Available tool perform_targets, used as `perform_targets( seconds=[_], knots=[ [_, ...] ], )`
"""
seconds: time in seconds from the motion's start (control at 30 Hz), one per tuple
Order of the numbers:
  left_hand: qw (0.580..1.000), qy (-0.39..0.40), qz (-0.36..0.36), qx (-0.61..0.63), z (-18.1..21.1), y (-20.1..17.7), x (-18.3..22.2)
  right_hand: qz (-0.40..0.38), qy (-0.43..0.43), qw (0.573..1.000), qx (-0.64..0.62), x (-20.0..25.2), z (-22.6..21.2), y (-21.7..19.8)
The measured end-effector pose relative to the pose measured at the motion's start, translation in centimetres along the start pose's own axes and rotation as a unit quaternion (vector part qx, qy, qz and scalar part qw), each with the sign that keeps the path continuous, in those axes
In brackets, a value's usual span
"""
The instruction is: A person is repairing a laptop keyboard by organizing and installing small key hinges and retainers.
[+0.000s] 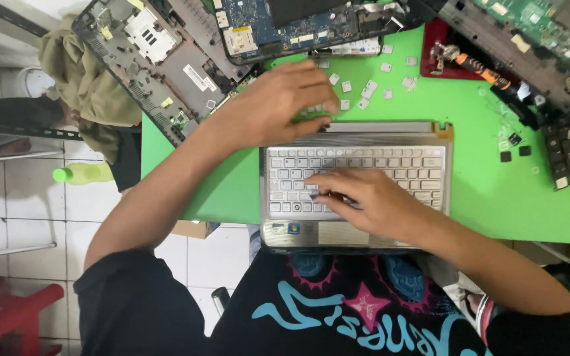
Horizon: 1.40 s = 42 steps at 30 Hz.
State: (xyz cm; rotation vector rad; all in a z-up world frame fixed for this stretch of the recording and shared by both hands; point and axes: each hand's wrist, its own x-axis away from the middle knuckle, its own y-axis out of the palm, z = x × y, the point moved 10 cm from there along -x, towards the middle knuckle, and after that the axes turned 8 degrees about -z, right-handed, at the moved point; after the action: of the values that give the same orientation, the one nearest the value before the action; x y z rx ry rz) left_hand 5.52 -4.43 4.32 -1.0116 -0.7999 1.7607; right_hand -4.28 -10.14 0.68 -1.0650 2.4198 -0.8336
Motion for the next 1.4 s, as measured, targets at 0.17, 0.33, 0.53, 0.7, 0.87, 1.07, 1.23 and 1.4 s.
perform_targets(
  seconds=[0.17, 0.33, 0.53, 0.7, 0.87, 1.07, 1.23, 1.4],
  knots=[
    [0.998, 0.04, 0.037, -0.034, -0.3, 2.2, 1.3, 0.084, -0.014, 0.99, 0.11, -0.3, -0.5, -0.6],
    [0.998, 0.029, 0.049, -0.01, 0.6, 1.5, 1.7, 0.122, -0.02, 0.982, 0.14, 0.5, -0.1, -0.4],
    [0.999, 0.019, -0.019, 0.044, 1.8, 1.7, 1.8, 0.12, -0.08, 0.956, 0.255, 1.1, -1.1, 1.4],
    [0.996, -0.008, -0.08, 0.038, 1.3, 3.5, 2.2, 0.066, -0.093, 0.926, 0.36, 1.0, -3.3, 2.0],
    [0.988, -0.059, -0.138, 0.03, 1.0, 4.4, 2.3, 0.072, -0.095, 0.926, 0.357, 0.7, -3.6, 2.0],
    [0.967, -0.115, -0.218, 0.068, 0.3, 6.1, 3.0, 0.1, -0.102, 0.912, 0.385, 1.2, -3.5, 2.6],
    [0.964, -0.147, -0.215, 0.046, -0.1, 6.7, 2.9, 0.105, -0.092, 0.901, 0.41, 1.3, -3.1, 3.5],
    [0.961, -0.197, -0.172, 0.087, 0.2, 5.7, 2.7, 0.127, -0.108, 0.899, 0.404, 1.4, -3.7, 3.2]
  ],
)
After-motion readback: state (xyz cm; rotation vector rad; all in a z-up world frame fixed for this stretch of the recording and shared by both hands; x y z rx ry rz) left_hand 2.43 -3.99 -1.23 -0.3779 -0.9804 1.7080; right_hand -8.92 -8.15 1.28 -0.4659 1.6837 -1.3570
